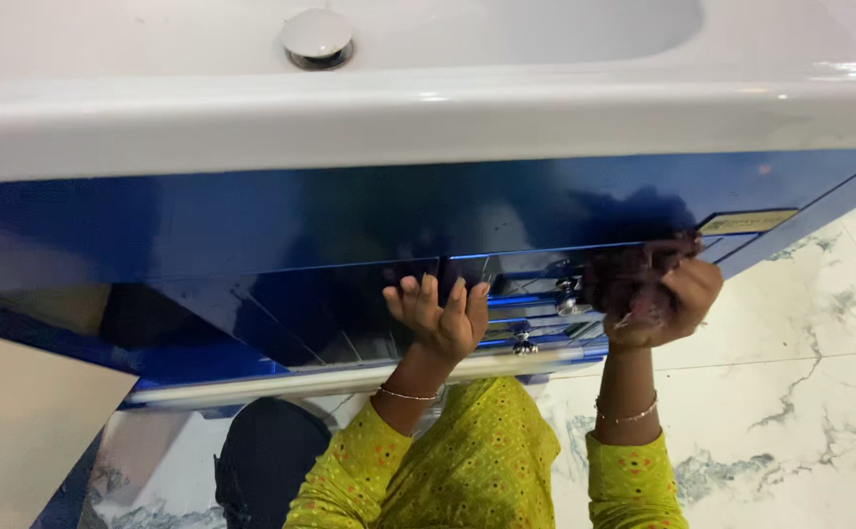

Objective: The person cleans the interior and exterior of a blue bathroom vanity cabinet and its drawers using a dark cloth.

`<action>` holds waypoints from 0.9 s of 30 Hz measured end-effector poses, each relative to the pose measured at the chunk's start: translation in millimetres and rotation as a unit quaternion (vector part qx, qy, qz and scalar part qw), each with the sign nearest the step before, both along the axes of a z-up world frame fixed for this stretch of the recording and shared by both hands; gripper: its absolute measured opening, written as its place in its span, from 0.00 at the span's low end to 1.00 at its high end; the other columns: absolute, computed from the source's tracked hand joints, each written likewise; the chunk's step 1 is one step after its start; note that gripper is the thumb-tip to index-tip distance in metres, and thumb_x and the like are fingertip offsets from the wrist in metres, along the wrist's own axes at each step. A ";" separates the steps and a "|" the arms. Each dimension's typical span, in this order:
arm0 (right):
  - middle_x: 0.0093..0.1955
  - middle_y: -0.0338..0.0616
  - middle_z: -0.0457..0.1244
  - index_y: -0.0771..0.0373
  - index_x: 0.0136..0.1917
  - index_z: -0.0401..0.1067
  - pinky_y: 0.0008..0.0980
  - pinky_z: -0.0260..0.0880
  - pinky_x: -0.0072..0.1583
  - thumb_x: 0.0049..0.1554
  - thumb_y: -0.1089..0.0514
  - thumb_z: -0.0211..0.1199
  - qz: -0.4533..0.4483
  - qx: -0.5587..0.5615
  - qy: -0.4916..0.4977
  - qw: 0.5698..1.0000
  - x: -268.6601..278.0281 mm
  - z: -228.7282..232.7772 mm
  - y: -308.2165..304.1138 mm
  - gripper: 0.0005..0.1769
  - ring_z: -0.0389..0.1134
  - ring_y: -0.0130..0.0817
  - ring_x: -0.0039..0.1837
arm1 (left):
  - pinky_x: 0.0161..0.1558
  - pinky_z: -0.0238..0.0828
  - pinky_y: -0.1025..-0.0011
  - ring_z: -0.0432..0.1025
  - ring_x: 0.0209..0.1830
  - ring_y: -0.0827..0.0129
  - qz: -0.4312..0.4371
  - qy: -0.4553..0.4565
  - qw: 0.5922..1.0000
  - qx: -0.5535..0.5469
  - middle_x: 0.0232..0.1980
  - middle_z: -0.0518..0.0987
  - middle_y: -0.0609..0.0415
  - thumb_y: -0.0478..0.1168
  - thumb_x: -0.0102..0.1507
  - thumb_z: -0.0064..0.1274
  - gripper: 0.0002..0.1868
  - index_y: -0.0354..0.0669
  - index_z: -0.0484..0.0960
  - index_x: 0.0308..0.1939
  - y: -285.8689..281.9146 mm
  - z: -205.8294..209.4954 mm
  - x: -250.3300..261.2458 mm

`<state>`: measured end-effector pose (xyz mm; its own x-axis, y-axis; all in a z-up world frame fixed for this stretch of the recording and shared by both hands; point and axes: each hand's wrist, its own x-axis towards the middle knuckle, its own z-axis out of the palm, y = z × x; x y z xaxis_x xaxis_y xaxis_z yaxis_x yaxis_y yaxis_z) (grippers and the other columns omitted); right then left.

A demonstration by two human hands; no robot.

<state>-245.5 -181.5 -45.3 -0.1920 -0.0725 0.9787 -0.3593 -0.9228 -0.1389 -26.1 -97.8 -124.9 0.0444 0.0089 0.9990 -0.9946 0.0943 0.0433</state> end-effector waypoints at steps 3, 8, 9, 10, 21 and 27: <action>0.54 0.44 0.63 0.64 0.55 0.67 0.39 0.67 0.67 0.63 0.51 0.57 0.139 0.047 -0.063 0.987 8.4 8.5 19.1 0.14 0.63 0.36 0.59 | 0.82 0.24 0.46 0.36 0.87 0.48 -0.073 -0.037 0.997 0.018 0.81 0.51 0.38 0.51 0.72 0.58 0.36 0.40 0.57 0.75 10.9 -5.7 12.4; 0.59 0.48 0.62 0.65 0.60 0.71 0.38 0.66 0.68 0.66 0.64 0.58 0.074 0.145 -0.068 0.984 59.5 6.0 93.9 0.09 0.63 0.40 0.61 | 0.83 0.21 0.43 0.37 0.87 0.52 -0.237 0.051 0.970 -0.013 0.85 0.44 0.41 0.63 0.68 0.49 0.50 0.40 0.44 0.81 46.6 -10.2 29.3; 0.59 0.49 0.63 0.65 0.60 0.74 0.41 0.67 0.70 0.66 0.66 0.57 0.076 0.160 -0.072 0.981 75.9 2.3 107.1 0.11 0.64 0.42 0.63 | 0.85 0.16 0.44 0.34 0.88 0.55 -0.251 0.090 0.963 -0.026 0.86 0.42 0.43 0.67 0.67 0.46 0.52 0.43 0.41 0.83 59.1 -13.5 30.0; 0.62 0.53 0.64 0.66 0.62 0.74 0.43 0.64 0.72 0.63 0.67 0.61 0.034 0.178 -0.015 0.983 96.0 -3.2 116.9 0.14 0.64 0.48 0.65 | 0.85 0.16 0.44 0.34 0.88 0.55 -0.241 0.091 0.966 -0.032 0.86 0.42 0.43 0.67 0.67 0.46 0.52 0.43 0.41 0.83 72.2 -17.6 38.5; 0.62 0.45 0.61 0.53 0.66 0.76 0.72 0.21 0.79 0.50 0.66 0.57 0.021 0.062 0.314 0.947 284.7 -95.0 185.0 0.30 0.51 0.51 0.82 | 0.84 0.17 0.45 0.33 0.90 0.53 -0.125 0.222 0.965 -0.052 0.87 0.43 0.43 0.78 0.66 0.27 0.52 0.47 0.47 0.82 172.2 -30.5 132.0; 0.73 0.43 0.58 0.58 0.66 0.73 0.75 0.05 0.75 0.41 0.66 0.53 -0.058 0.096 0.270 0.956 243.3 -71.4 154.0 0.37 0.34 0.56 0.86 | 0.86 0.18 0.41 0.35 0.89 0.49 -0.126 0.197 0.972 0.024 0.86 0.43 0.41 0.77 0.66 0.23 0.53 0.43 0.47 0.82 169.5 -32.0 147.5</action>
<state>-2.2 -27.4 -116.7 0.3197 -0.2700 0.9082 -0.5257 -0.8480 -0.0671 121.4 71.7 -156.9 0.4182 -0.0977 0.9031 -0.8457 0.3210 0.4263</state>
